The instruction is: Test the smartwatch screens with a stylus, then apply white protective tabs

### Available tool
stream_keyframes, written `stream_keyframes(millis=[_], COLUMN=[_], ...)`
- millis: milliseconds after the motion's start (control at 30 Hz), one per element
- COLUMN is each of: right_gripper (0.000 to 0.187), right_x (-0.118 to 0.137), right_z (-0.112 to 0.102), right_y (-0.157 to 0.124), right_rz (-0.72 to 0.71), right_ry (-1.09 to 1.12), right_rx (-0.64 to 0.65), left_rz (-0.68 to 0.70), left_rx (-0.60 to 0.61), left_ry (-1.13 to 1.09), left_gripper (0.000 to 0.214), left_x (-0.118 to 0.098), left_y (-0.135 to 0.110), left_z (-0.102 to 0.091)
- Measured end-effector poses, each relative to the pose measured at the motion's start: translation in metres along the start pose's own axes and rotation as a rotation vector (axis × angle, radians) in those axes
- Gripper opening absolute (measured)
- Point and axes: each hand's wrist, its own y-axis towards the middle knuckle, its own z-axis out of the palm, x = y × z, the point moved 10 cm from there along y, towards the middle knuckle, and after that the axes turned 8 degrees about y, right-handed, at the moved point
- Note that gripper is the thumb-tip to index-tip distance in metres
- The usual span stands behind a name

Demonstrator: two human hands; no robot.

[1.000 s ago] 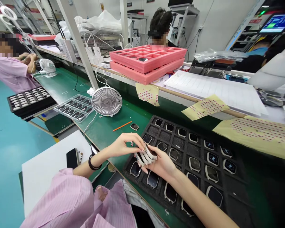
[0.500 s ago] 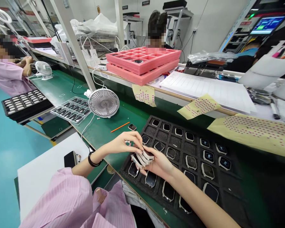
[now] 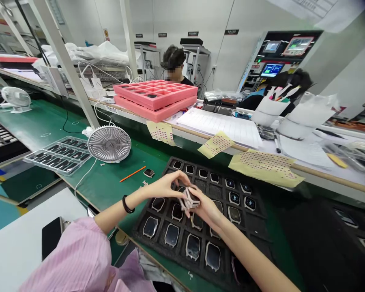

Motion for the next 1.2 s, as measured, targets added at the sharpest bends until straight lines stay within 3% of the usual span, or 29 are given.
stream_keyframes(millis=[100, 167, 333, 467, 567, 667, 800, 933, 1200], right_gripper=[0.064, 0.066, 0.064, 0.07, 0.081, 0.087, 0.065, 0.047, 0.038], right_x=[0.033, 0.046, 0.053, 0.052, 0.052, 0.049, 0.041, 0.029, 0.03], right_z=[-0.043, -0.058, -0.069, -0.071, -0.07, -0.08, -0.08, -0.066, -0.077], right_y=[-0.004, -0.01, -0.019, -0.021, -0.018, -0.012, -0.005, -0.003, -0.003], right_rz=[-0.256, -0.399, -0.62, -0.651, -0.605, -0.451, -0.216, -0.04, -0.045], right_ry=[-0.272, -0.439, -0.605, -0.688, -0.692, -0.476, -0.129, 0.018, -0.034], right_rx=[-0.218, -0.294, -0.324, -0.336, -0.295, -0.248, -0.113, 0.029, -0.131], left_rz=[0.033, 0.024, -0.051, -0.025, 0.024, 0.026, 0.02, 0.075, 0.114], left_rx=[0.063, 0.035, -0.037, -0.108, -0.155, -0.222, -0.302, -0.263, -0.068], left_ry=[0.115, 0.273, 0.562, 0.601, 0.54, 0.397, 0.257, 0.229, 0.261], left_gripper=[0.066, 0.071, 0.061, 0.058, 0.058, 0.048, 0.051, 0.05, 0.058], left_x=[-0.01, -0.012, -0.005, 0.002, 0.005, 0.008, 0.008, 0.002, 0.007], left_y=[0.017, 0.027, 0.046, 0.05, 0.048, 0.042, 0.035, 0.035, 0.039], left_z=[0.031, 0.05, 0.089, 0.093, 0.084, 0.065, 0.045, 0.048, 0.066])
